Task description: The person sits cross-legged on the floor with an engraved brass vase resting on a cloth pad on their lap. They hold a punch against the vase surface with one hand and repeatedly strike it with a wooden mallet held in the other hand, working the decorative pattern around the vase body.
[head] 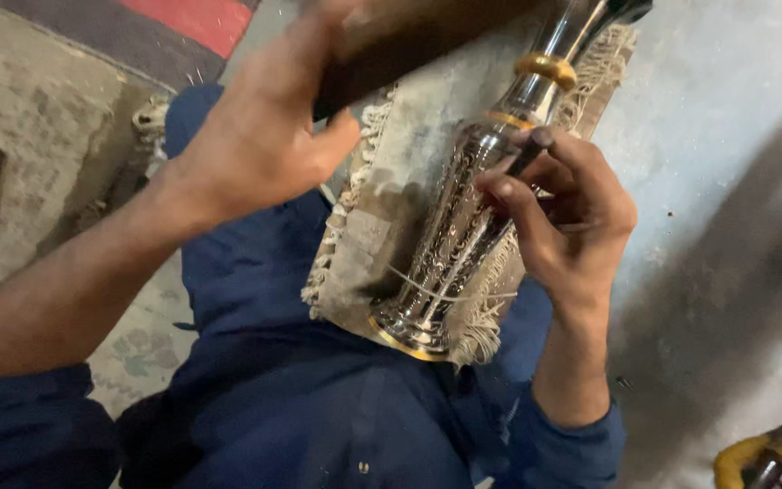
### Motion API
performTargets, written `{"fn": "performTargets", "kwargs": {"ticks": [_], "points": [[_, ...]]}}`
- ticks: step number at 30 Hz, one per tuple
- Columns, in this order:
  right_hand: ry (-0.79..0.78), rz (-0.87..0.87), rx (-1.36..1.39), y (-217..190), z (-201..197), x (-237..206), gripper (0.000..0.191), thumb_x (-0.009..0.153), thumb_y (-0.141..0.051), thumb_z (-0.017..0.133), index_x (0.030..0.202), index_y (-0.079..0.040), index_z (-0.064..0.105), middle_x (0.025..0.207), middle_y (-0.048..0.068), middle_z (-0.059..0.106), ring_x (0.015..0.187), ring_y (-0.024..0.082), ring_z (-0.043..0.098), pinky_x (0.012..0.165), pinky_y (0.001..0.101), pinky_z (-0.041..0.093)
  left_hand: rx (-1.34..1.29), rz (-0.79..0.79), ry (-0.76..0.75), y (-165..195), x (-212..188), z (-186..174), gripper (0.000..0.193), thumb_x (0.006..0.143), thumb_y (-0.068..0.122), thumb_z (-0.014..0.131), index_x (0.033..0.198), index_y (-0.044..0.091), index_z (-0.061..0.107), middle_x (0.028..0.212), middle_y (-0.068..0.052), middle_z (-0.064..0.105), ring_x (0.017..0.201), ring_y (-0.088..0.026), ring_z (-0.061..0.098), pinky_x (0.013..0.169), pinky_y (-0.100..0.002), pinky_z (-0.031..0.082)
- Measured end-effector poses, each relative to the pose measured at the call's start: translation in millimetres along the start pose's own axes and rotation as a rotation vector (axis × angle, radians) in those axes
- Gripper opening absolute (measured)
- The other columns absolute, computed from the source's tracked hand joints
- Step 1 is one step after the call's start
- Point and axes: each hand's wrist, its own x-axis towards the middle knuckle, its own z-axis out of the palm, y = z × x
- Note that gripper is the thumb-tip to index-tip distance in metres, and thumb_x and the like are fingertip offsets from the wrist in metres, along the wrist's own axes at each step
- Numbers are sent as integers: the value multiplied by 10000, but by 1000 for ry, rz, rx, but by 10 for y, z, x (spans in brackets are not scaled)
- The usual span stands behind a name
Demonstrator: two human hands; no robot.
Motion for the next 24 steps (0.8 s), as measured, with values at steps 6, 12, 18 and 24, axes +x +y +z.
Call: {"fn": "performTargets", "kwargs": {"ticks": [6, 12, 18, 24], "points": [[-40, 28, -262, -38, -28, 6, 361, 1027, 112, 736, 1349, 44, 587, 1000, 126, 754, 942, 153, 754, 786, 239, 633, 2, 65, 35, -133, -56, -11, 703, 948, -56, 682, 1517, 102, 301, 1252, -222, 623, 1088, -428, 633, 907, -468, 518], [-73, -1, -308, -125, -9, 65, 382, 990, 97, 761, 1335, 37, 608, 1006, 123, 758, 948, 151, 760, 766, 235, 628, -50, -31, -3, -102, -94, -44, 667, 995, -56, 669, 1547, 163, 368, 1170, -129, 586, 1007, -287, 669, 877, -446, 567], [-204, -23, -307, -165, -93, 153, 352, 988, 99, 761, 1311, 33, 638, 1057, 121, 774, 983, 173, 777, 831, 256, 649, 180, 170, 67, -91, -69, -86, 716, 900, -101, 701, 1499, 171, 420, 1198, -115, 535, 1131, -320, 610, 970, -431, 546], [-309, -13, -212, -122, -174, 250, 409, 938, 105, 756, 1323, 53, 628, 1076, 142, 754, 1025, 215, 771, 860, 301, 648, 183, 85, 54, 3, -171, -66, 702, 947, -57, 720, 1548, 198, 462, 1131, -128, 528, 1052, -327, 602, 951, -452, 532]]}}
